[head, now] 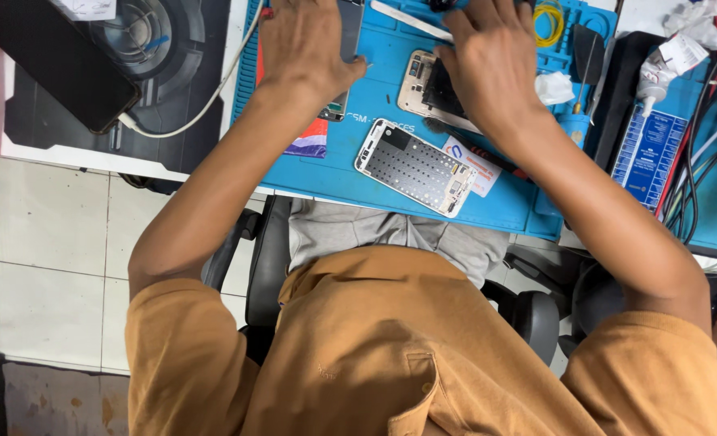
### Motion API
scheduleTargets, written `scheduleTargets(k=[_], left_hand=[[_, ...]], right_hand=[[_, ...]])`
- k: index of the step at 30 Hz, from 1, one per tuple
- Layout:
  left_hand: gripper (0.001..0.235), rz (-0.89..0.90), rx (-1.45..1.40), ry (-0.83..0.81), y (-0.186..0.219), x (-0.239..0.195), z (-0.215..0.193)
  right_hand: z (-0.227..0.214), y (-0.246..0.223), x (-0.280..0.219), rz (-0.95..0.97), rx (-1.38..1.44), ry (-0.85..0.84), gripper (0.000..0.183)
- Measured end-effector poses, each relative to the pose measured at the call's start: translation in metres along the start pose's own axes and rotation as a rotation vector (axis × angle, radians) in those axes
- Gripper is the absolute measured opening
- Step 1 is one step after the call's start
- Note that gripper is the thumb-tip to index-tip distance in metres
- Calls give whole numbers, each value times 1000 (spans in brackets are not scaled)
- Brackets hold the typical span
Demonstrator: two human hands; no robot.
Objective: The person disassembles a white smartphone using a screwdriver and tweezers, removes the back cover and internal components, and prepares a new screen assembly. The person handles the phone chassis, screws, and screen parts on a blue work mat.
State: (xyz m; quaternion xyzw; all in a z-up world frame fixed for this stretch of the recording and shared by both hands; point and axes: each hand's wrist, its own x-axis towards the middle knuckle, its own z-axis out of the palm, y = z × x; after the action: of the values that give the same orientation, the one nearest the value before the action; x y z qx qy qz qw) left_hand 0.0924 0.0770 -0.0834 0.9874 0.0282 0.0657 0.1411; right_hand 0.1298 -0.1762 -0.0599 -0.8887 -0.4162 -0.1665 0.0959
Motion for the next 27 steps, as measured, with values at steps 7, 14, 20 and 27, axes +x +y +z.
scheduleTargets(k=[7, 14, 20, 27], left_hand=[[75, 112, -98, 82, -9, 0, 3], [55, -42, -147, 20, -97, -34, -50], [72, 122, 5, 216, -148, -44, -32], [87, -41, -47, 104, -140, -46, -35]], right_hand=[[-51, -21, -46, 185, 325, -342, 20], [-51, -29, -66, 136, 275, -264, 10], [-51, -28, -63, 194, 351, -301, 20], [-72, -16, -55, 342, 572, -270, 19]])
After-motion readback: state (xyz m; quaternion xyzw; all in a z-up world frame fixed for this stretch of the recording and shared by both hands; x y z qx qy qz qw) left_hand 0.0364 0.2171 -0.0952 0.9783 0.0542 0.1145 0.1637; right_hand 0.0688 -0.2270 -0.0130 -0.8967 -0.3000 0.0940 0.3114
